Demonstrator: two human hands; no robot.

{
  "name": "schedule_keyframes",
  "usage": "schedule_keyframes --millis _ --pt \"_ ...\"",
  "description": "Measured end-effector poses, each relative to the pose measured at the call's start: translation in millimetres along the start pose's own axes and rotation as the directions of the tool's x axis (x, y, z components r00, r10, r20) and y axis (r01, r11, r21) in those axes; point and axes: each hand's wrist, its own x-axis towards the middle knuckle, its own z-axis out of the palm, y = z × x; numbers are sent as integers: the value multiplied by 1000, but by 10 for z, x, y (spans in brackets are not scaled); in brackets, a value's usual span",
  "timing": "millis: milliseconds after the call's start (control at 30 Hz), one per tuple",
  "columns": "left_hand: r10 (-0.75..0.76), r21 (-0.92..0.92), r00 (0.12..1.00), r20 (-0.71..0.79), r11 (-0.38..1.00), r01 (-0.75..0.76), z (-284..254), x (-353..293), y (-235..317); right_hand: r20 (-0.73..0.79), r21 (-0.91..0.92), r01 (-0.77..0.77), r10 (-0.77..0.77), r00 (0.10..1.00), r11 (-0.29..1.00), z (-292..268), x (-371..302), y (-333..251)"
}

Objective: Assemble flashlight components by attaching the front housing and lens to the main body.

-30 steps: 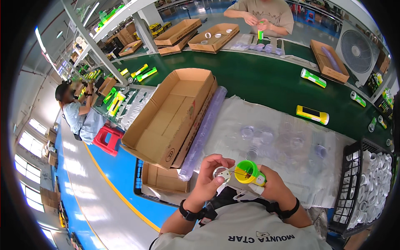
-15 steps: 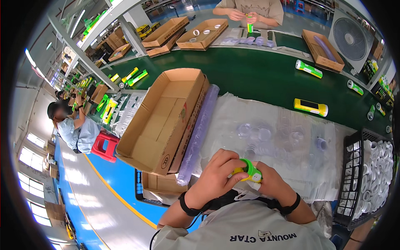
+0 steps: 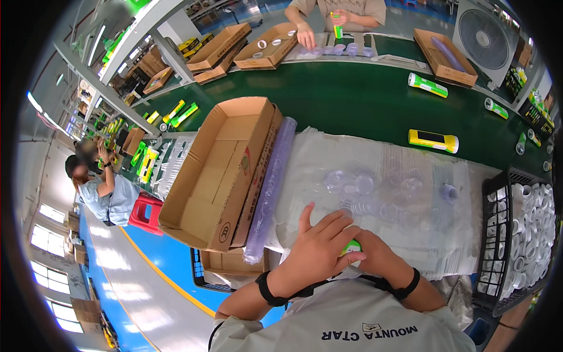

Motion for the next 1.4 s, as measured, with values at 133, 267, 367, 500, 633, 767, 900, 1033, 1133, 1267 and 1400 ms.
schedule_keyframes --millis 133,267,367,500,633,767,900,1033,1133,1267,1400 --pt "107 -85 994 35 991 -103 31 153 53 14 145 20 -22 1000 989 59 52 56" --pt "412 -259 911 -1 880 -398 151 160 -1 18 193 138 -144 989 971 73 20 90" --pt "358 -151 924 136 929 -338 15 228 137 66 227 -90 77 995 970 -93 -12 -90" --pt "96 -175 980 177 982 -65 20 272 3 -111 -36 -16 12 994 999 -491 -115 -114" --pt "197 -481 980 -8 859 -176 201 165 -97 -441 -328 -458 295 848 826 -1137 -434 93" --pt "221 -510 975 -21 836 -200 288 176 88 -494 -477 -690 483 723 545 -1321 -673 428" --pt "222 -439 973 64 882 -172 205 296 117 -451 -380 -708 549 704 595 -1370 -751 510" --pt "118 -632 991 62 773 -52 253 244 34 -435 -143 -755 645 629 640 -1421 -653 461" --pt "0 -905 998 70 421 63 540 111 -75 -342 -8 -725 679 649 689 -1478 -459 84" --pt "-26 -963 981 194 187 196 777 -72 -123 -85 446 -296 369 926 845 -1260 -296 -552" --pt "-48 -969 992 121 211 128 833 -111 -124 203 429 -428 377 904 795 -1165 -8 -762"
